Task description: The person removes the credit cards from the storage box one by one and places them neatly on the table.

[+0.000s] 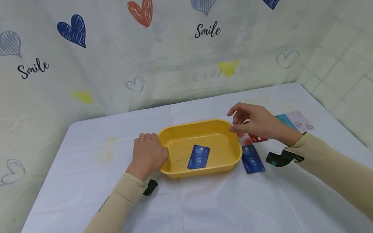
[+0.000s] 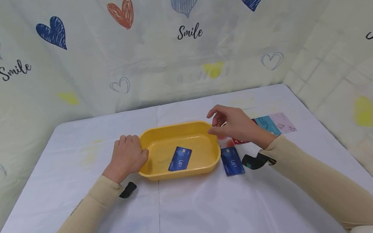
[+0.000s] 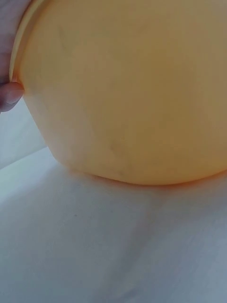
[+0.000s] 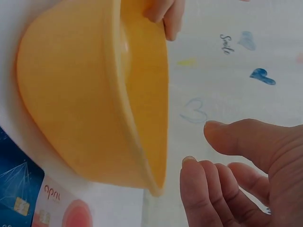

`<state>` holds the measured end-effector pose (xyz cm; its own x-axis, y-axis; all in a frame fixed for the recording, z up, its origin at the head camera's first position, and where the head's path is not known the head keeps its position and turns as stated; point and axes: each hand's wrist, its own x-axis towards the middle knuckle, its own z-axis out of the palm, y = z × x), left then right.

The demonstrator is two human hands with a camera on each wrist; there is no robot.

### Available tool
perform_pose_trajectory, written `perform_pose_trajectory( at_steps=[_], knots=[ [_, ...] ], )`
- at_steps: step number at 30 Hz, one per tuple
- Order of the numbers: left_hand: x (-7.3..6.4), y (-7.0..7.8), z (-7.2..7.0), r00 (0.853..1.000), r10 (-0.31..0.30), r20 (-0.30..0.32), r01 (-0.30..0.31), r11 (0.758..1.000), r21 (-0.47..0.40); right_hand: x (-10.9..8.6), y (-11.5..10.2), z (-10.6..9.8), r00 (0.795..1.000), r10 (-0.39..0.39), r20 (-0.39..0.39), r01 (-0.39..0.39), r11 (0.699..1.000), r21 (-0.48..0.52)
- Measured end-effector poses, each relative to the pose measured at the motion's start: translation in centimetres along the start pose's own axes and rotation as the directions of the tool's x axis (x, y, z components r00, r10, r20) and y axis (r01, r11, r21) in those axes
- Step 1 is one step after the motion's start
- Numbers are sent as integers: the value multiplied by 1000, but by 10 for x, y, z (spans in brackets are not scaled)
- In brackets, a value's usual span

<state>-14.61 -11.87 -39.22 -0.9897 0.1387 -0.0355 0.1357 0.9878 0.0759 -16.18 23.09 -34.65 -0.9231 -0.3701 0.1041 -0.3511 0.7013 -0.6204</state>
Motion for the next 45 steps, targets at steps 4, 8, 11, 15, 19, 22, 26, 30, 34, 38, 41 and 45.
perform_pose_trajectory(
  at_steps=[4, 8, 11, 15, 19, 22, 26, 30, 34, 38, 41, 45],
  knots=[
    [0, -1, 0, 1000, 2, -7, -2, 1000, 1, 13, -9, 7, 999, -30, 19, 30, 999, 24],
    [1, 0, 2, 1000, -9, -3, 9, 1000, -7, 25, -16, 17, 997, -43, 59, 40, 998, 50],
    [2, 0, 4, 1000, -12, 2, 12, 1000, -11, 33, -20, 24, 994, -61, 88, 56, 996, 63],
    [1, 0, 5, 1000, -9, -2, 9, 1000, -5, 40, -26, 33, 990, -80, 114, 73, 995, 69],
    [0, 0, 4, 1000, -9, -11, 9, 1000, 0, 44, -33, 38, 987, -89, 132, 80, 994, 73],
    [0, 0, 2, 1000, -7, -25, 7, 1000, -2, 45, -36, 42, 985, -95, 143, 84, 993, 77],
    [-1, -1, 0, 999, 1, -41, -2, 1000, -5, 45, -37, 49, 981, -106, 162, 92, 992, 90],
    [-1, -2, 0, 999, -3, -41, 3, 1000, -3, 45, -35, 56, 976, -112, 188, 94, 990, 102],
    [0, -3, 1, 999, -7, -35, 6, 1000, -6, 44, -32, 62, 973, -88, 214, 70, 993, 91],
    [1, -3, 4, 999, 0, -34, 0, 1000, -10, 42, -29, 67, 971, -82, 224, 63, 994, 93],
    [1, -3, 5, 999, 3, -37, -3, 1000, -8, 41, -27, 69, 970, -83, 230, 60, 993, 104],
    [0, -2, 4, 999, -1, -38, 0, 1000, -12, 41, -26, 74, 967, -97, 237, 75, 992, 97]
  ],
)
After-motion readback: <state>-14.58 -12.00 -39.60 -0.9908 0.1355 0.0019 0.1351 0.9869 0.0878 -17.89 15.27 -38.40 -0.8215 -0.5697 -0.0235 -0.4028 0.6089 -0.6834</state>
